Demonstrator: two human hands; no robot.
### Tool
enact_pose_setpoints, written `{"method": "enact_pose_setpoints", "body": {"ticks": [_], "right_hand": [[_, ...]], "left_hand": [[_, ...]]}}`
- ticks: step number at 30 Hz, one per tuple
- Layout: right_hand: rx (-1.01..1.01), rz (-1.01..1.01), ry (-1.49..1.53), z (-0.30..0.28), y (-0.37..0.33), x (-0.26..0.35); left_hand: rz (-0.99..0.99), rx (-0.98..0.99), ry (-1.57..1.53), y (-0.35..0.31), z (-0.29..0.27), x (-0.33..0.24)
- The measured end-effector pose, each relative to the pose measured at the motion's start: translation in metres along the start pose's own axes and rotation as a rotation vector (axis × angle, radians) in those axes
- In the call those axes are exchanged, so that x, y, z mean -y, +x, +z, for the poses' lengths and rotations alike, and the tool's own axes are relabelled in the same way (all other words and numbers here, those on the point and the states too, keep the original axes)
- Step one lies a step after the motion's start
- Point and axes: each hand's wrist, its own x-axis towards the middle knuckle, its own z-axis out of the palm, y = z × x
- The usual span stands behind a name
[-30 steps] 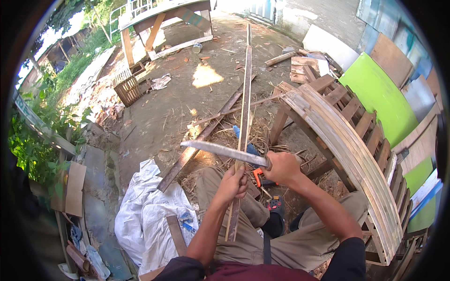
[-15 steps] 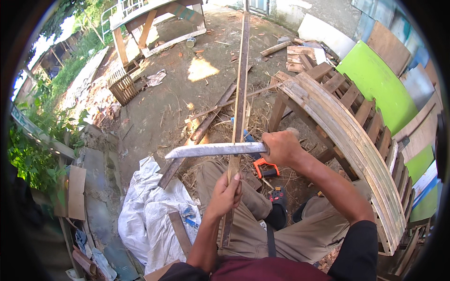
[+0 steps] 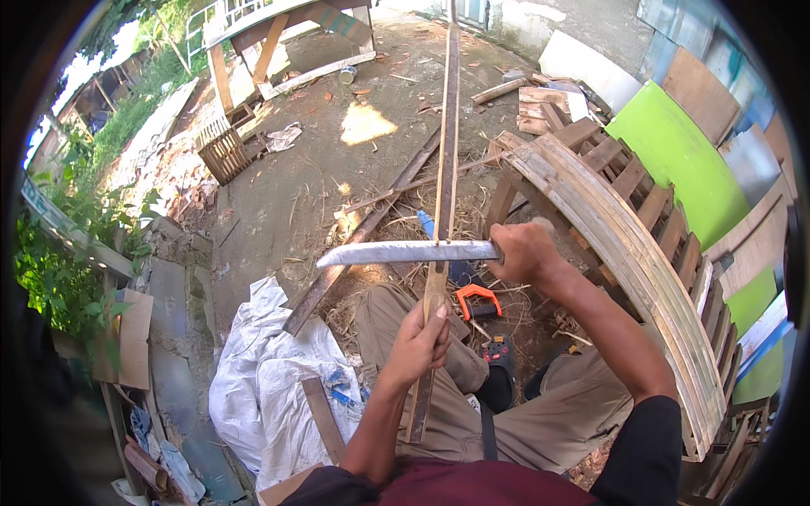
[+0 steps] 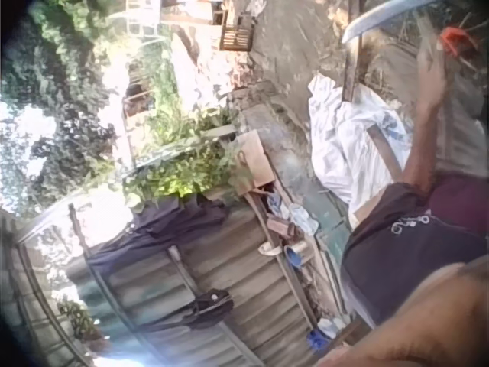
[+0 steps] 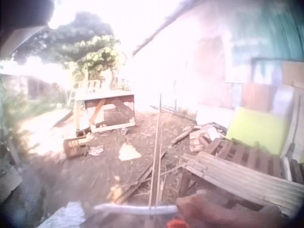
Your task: The person smooths thin wooden slats with a metal file, then places them on a wooden pallet. They use a hammer to tap the slats into place, repeating the process of filing and arranging multiple slats.
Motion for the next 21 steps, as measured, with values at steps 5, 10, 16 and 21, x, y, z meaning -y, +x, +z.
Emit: {"method": "enact_pose_setpoints", "body": {"ticks": [5, 10, 16, 21], "right_hand": [[0.043, -0.083, -0.019, 0.0, -0.009, 0.015], [0.078, -0.044, -0.025, 0.001, -0.007, 0.029], [0.063, -0.015, -0.013, -0.004, -0.005, 0.01], [0.005, 0.044, -0.046, -0.007, -0.004, -0.021]], "left_hand": [[0.015, -0.009, 0.011, -0.009, 0.005, 0.005], [0.005, -0.042, -0.069, 0.002, 0.0, -0.001], [0.006, -0.021, -0.069, -0.001, 0.012, 0.002], [-0.02, 0.011, -0.04, 0.004, 0.022, 0.003]]}}
